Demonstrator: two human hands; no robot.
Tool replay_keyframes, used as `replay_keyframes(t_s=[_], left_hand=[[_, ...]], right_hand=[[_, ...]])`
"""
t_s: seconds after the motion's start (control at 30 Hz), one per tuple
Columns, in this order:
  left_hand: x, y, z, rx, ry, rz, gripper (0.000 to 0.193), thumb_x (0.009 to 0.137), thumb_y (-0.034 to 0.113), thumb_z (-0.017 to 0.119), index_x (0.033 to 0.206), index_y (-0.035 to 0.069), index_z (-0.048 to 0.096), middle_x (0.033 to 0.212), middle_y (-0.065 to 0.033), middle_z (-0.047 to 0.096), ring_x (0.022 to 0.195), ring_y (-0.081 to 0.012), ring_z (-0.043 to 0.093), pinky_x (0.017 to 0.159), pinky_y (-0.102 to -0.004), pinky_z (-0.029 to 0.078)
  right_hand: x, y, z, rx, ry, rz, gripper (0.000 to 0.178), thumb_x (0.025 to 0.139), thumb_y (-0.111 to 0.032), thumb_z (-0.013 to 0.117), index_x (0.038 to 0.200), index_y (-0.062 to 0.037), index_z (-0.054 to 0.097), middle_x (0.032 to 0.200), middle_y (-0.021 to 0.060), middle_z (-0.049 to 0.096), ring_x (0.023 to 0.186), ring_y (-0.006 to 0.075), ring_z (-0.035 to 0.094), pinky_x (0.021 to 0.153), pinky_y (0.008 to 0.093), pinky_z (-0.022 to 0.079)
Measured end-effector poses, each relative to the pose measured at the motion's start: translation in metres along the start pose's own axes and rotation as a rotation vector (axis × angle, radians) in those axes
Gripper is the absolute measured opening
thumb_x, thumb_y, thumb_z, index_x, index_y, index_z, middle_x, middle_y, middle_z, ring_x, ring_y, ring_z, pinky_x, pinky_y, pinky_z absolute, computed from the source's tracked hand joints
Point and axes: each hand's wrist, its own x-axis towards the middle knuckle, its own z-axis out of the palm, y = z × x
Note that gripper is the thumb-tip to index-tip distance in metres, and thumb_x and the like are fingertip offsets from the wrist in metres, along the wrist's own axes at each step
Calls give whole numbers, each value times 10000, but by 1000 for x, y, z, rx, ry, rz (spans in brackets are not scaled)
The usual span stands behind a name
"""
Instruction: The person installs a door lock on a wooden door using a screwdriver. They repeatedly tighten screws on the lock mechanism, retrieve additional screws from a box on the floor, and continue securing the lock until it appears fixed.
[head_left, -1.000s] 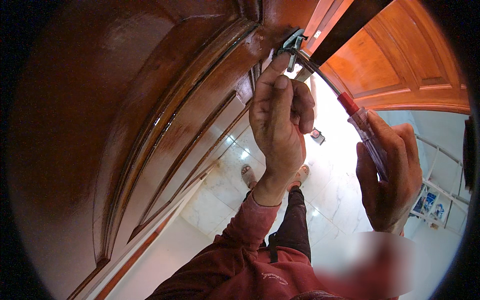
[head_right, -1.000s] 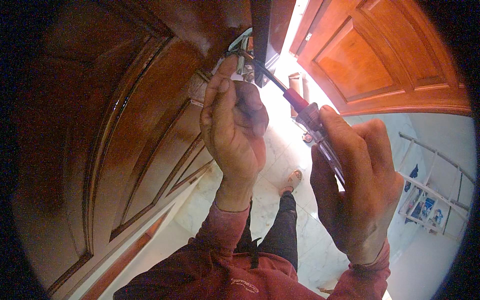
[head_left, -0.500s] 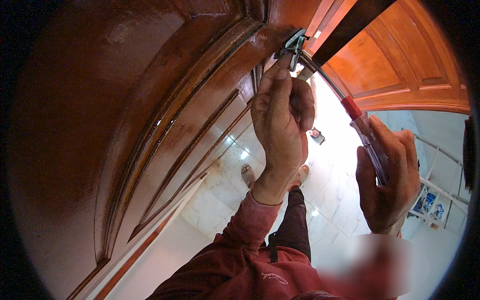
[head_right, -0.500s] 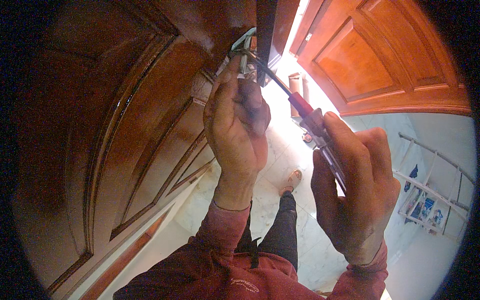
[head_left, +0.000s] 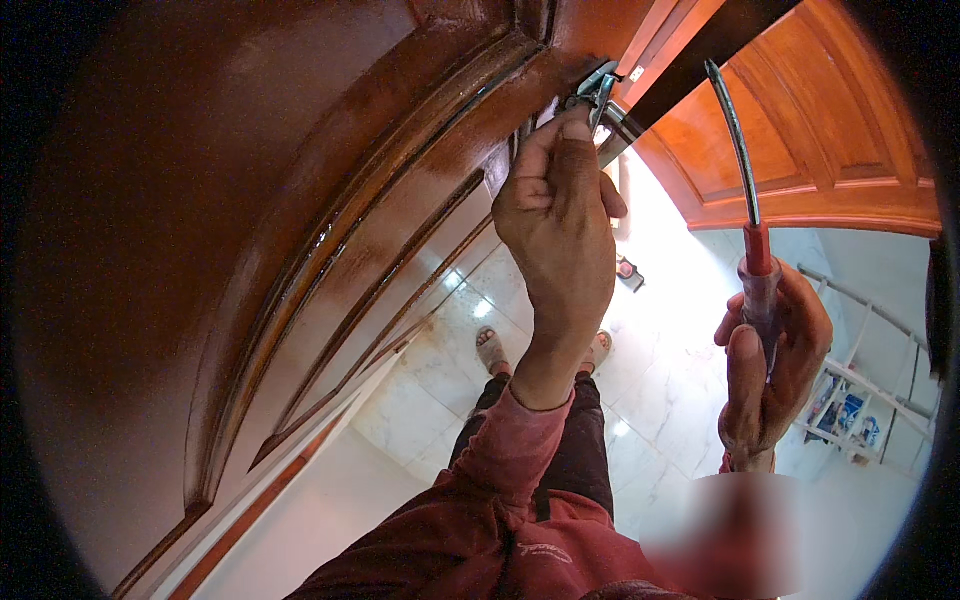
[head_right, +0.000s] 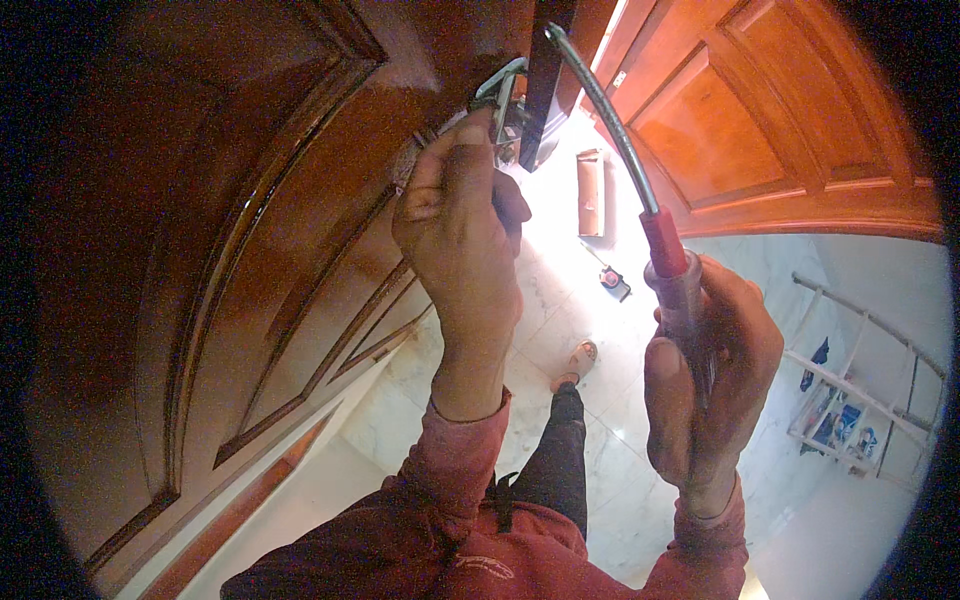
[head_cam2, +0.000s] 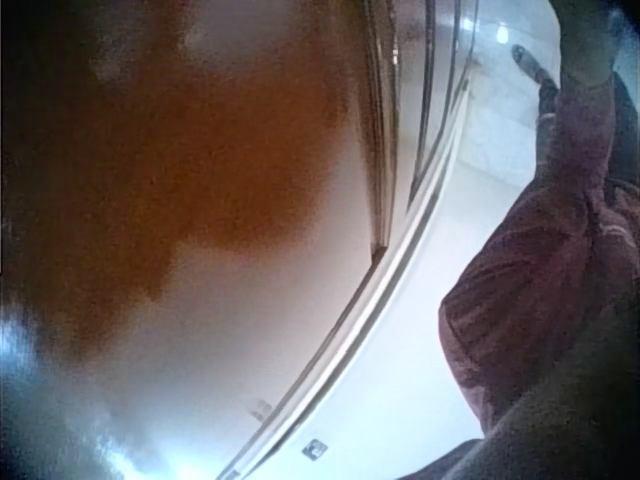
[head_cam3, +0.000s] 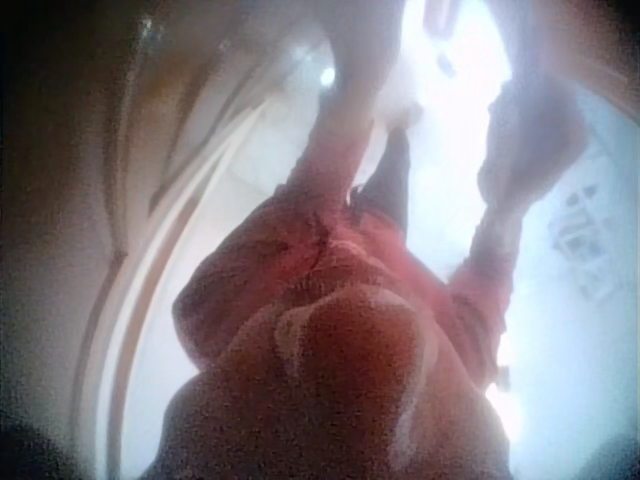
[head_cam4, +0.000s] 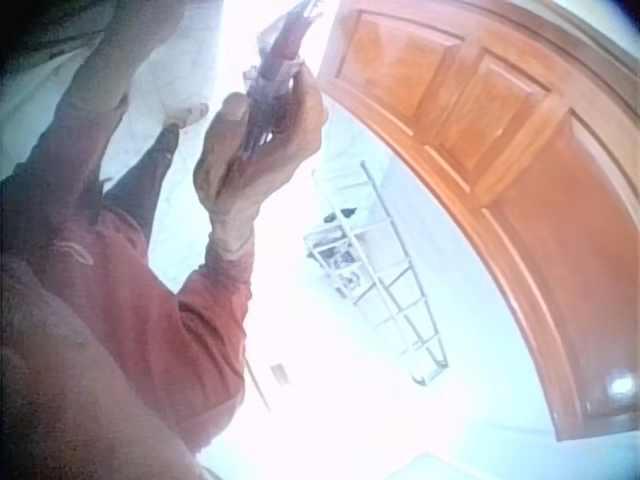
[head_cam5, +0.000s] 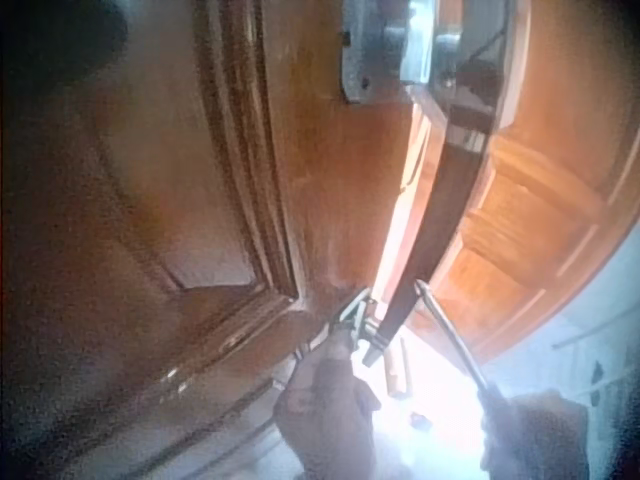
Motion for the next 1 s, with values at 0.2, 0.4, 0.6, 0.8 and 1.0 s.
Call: replay_keyframes(t_s=[0.2,0.4,0.6,0.8,1.0], left_hand=[[29,-24,-34,904,66,1079,314,949,152,682,1259,104,692,761,-16,637,548,-94,561,455,-253,406],[43,0,-44,1131,-195,1117,372,919,126,702,1290,114,674,785,-70,656,611,-170,669,494,-279,497],[6,-15,-47,733,-182,636,240,972,89,627,1189,-13,643,936,-140,686,791,-223,687,685,-306,546],[-21,-29,-21,-154,-2,-6,347,1046,243,502,1296,14,575,1240,-104,627,1173,-194,575,1031,-349,428],[-12,-21,-16,-358,108,-63,306,1012,227,552,1226,22,628,1211,-85,634,1131,-187,584,1035,-346,403]], right_hand=[[-8,4,-18,13,-56,-39,473,979,-148,532,1392,6,361,1180,208,561,1043,253,633,844,352,526],[-25,20,-15,124,-27,23,476,976,-135,532,1401,12,375,1208,212,556,1066,257,636,854,353,531],[-35,40,0,676,-24,53,575,931,-67,545,1463,0,340,1077,149,554,885,213,622,760,334,523],[39,51,-2,863,-216,452,354,961,-111,601,1291,-42,497,772,5,470,550,53,443,460,200,363],[50,-11,-37,-211,-361,-56,426,898,-13,652,1312,-39,557,1043,122,675,909,213,676,823,349,529]])
